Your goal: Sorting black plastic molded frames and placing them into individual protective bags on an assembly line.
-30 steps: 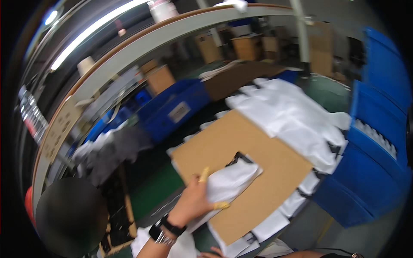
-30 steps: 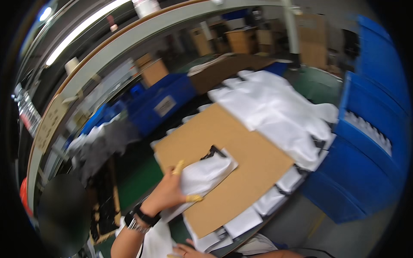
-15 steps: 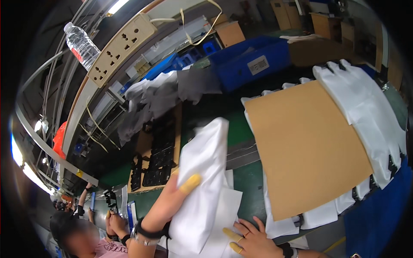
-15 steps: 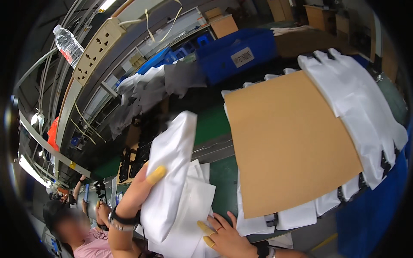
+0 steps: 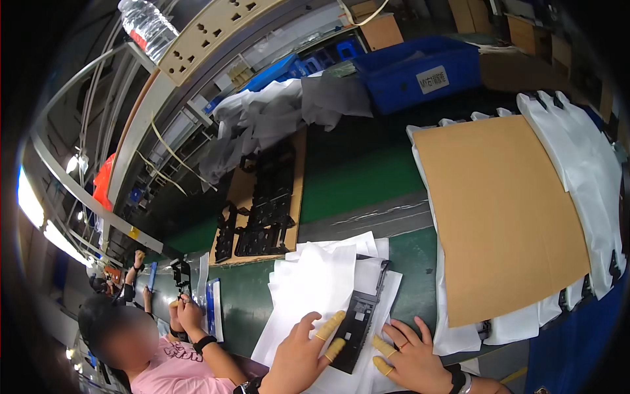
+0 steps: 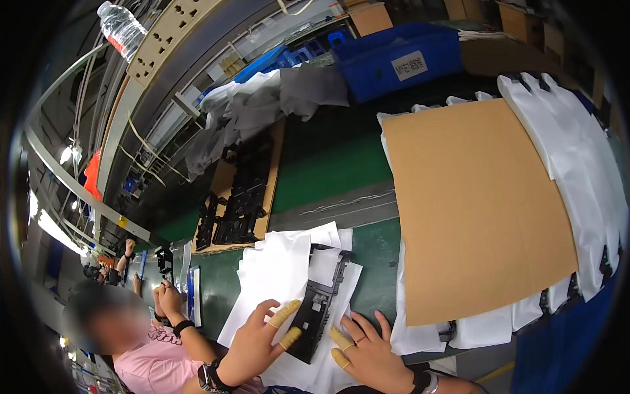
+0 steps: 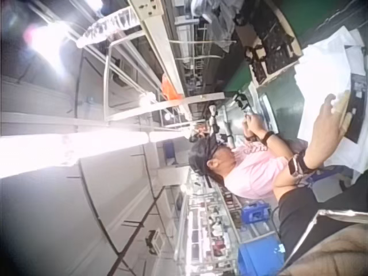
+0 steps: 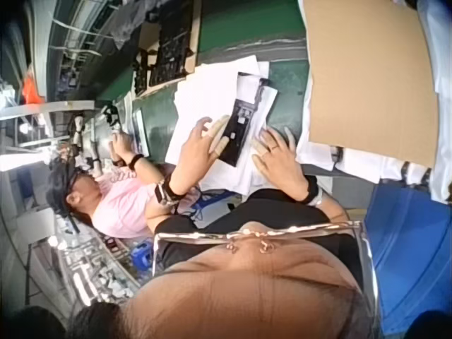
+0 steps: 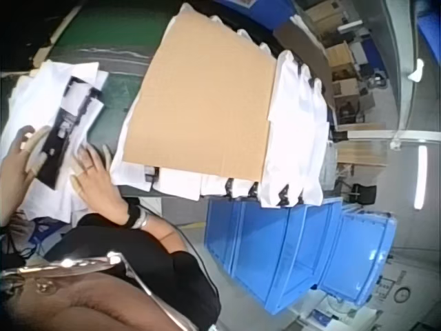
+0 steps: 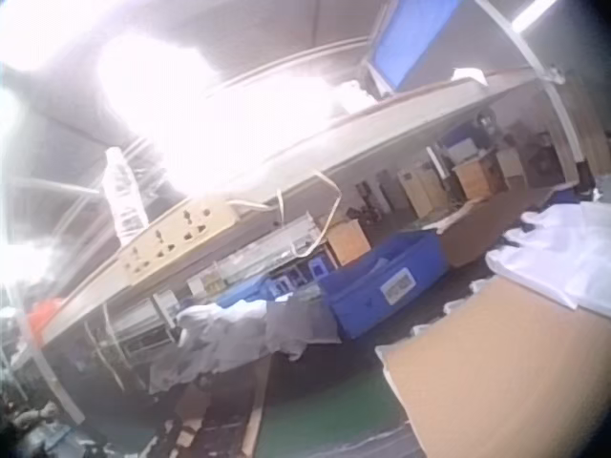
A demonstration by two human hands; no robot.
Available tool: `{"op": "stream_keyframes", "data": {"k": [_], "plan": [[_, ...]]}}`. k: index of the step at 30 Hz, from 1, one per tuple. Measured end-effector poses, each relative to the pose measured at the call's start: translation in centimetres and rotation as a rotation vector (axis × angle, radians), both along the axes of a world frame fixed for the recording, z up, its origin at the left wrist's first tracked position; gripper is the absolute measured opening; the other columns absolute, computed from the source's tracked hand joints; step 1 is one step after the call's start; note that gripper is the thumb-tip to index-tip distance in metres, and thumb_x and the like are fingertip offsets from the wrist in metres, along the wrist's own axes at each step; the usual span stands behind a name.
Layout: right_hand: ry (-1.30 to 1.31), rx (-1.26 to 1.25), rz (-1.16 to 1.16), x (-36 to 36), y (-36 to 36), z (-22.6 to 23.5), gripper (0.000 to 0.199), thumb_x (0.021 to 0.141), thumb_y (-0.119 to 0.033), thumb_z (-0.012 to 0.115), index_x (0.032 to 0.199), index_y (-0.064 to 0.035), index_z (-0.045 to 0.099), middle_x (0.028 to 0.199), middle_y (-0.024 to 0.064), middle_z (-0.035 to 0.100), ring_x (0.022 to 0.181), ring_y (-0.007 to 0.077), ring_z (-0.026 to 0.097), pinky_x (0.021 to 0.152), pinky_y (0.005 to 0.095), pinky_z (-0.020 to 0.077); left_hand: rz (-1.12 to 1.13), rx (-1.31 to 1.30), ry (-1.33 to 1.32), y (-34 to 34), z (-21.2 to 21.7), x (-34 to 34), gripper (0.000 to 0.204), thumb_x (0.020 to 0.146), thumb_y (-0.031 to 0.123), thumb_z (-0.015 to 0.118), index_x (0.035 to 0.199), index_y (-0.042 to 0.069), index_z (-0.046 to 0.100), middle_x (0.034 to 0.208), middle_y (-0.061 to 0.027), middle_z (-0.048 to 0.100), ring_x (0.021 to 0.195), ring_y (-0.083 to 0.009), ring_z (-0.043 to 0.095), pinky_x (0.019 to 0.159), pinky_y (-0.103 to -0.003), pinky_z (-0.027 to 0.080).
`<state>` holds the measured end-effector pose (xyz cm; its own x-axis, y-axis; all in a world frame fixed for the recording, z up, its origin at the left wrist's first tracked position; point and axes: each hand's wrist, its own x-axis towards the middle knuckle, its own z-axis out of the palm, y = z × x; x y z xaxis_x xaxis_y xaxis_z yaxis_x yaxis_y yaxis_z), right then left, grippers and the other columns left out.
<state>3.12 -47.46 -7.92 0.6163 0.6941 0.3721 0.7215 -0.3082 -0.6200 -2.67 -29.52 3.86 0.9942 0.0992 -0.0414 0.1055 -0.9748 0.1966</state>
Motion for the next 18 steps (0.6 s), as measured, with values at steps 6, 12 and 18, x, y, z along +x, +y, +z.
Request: {"op": "stream_keyframes", "data": {"k": [6, 12, 18], "plan": [[-0.016, -0.032, -0.007, 0.0, -0.1, 0.2, 0.038, 0.083, -0.027, 0.056, 0.117, -0.0092, 0.056, 0.119, 0.0135, 0.052, 0.122, 0.0274, 0.041, 0.105, 0.0504, 0.0223, 0.13, 0.716, -0.353, 3.6, -0.2, -0.4, 0.054, 0.072, -0.001, 0.055, 0.124, 0.012, 0.054, 0.124, -0.0124, 0.048, 0.096, -0.0352, 0.058, 0.077, -0.039, 0.049], [-0.01, -0.038, 0.001, 0.0, 0.1, 0.3, 0.039, 0.083, -0.026, 0.057, 0.117, -0.0089, 0.056, 0.118, 0.0137, 0.052, 0.12, 0.0272, 0.042, 0.105, 0.0503, 0.0231, 0.266, -0.265, -0.147, 0.3, -2.1, -1.5, 0.052, 0.081, 0.013, 0.066, 0.127, 0.0, 0.046, 0.111, -0.0168, 0.057, 0.095, -0.0284, 0.056, 0.079, -0.036, 0.048], [0.054, 0.034, -0.034, -0.1, 0.0, 0.8, 0.04, 0.082, -0.027, 0.059, 0.119, -0.011, 0.054, 0.118, 0.014, 0.051, 0.119, 0.0273, 0.043, 0.104, 0.0501, 0.0237, 0.255, -0.685, 0.299, 4.0, -4.6, 0.3, 0.055, 0.082, 0.027, 0.069, 0.121, -0.003, 0.045, 0.09, -0.0146, 0.062, 0.075, -0.0203, 0.06, 0.069, -0.03, 0.049]]}}
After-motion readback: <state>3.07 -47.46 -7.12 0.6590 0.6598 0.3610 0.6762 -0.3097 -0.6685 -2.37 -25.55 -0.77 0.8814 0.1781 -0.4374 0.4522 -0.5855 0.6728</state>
